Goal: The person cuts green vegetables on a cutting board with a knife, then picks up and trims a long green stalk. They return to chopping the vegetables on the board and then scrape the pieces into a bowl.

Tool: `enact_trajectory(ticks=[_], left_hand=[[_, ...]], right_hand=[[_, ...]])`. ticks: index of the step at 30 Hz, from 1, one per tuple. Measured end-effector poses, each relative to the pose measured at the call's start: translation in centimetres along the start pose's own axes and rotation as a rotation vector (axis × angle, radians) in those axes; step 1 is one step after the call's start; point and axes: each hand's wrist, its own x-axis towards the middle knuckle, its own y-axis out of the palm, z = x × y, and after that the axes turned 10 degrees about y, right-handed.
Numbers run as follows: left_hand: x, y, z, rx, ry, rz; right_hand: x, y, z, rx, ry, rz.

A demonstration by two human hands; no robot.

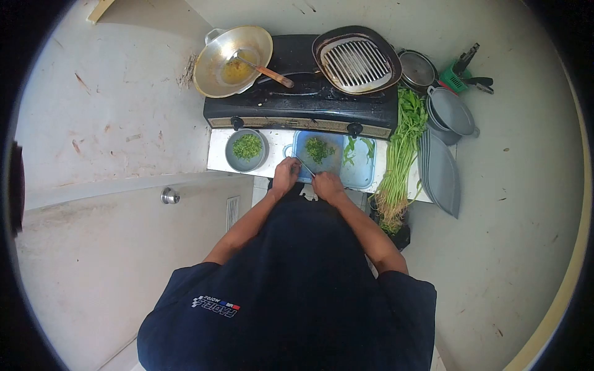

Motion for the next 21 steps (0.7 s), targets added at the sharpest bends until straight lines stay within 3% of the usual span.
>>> enact_trajectory(ticks=[21], left_hand=[[-0.3, -0.1, -0.2, -0.006, -0.024, -0.038]], right_hand=[[-1.0, -0.5, -0.1, 0.006, 0.051, 0.029]])
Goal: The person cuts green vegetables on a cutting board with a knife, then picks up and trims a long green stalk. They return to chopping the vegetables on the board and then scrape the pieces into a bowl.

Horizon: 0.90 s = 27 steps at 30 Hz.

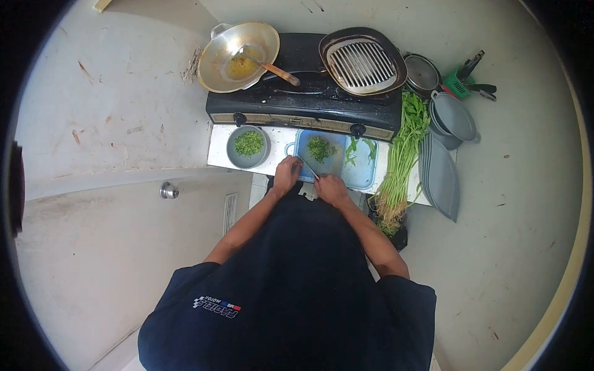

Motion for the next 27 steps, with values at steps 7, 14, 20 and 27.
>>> enact_trajectory(ticks=[7, 14, 20, 27], left_hand=[[-0.1, 0.3, 0.7, 0.038, 0.026, 0.012], [-0.2, 0.5, 0.7, 0.032, 0.031, -0.007], [-0.1, 0.6, 0.6, -0.012, -0.005, -0.025], [-0.2, 1.2, 1.4, -0.092, -0.085, -0.051]], right_hand=[[1.1, 1.1, 0.2, 0.003, -0.026, 0.003], [0.6, 0.2, 0.3, 0.024, -0.028, -0.038], [0.5, 0.4, 0.0, 0.022, -0.015, -0.032], [0.4, 0.2, 0.5, 0.026, -0.026, -0.029]])
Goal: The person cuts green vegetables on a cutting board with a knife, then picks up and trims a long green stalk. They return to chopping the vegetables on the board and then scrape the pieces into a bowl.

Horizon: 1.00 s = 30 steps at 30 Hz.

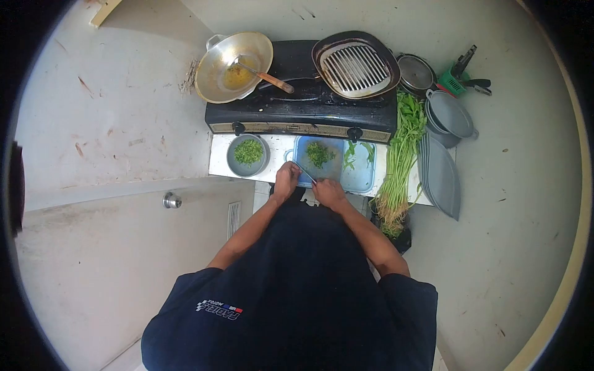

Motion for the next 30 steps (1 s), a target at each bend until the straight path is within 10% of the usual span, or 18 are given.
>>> enact_trajectory(ticks=[30], left_hand=[[-0.7, -1.9, -1.7, 0.120, 0.063, 0.085]], right_hand=[[-0.6, -0.6, -0.6, -0.009, 0.023, 0.008]])
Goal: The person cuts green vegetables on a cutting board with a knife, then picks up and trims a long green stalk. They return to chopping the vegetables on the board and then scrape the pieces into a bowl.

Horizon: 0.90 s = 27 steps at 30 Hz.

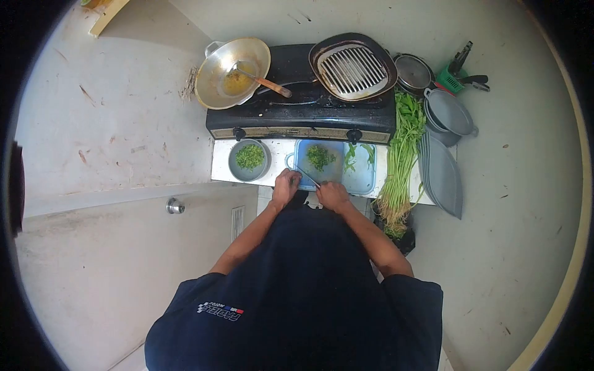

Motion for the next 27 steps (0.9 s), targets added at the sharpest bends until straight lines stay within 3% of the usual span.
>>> enact_trajectory(ticks=[27], left_hand=[[-0.2, 0.0, -0.3, -0.008, -0.047, -0.025]], right_hand=[[0.0, -0.4, 0.6, 0.030, -0.020, 0.029]])
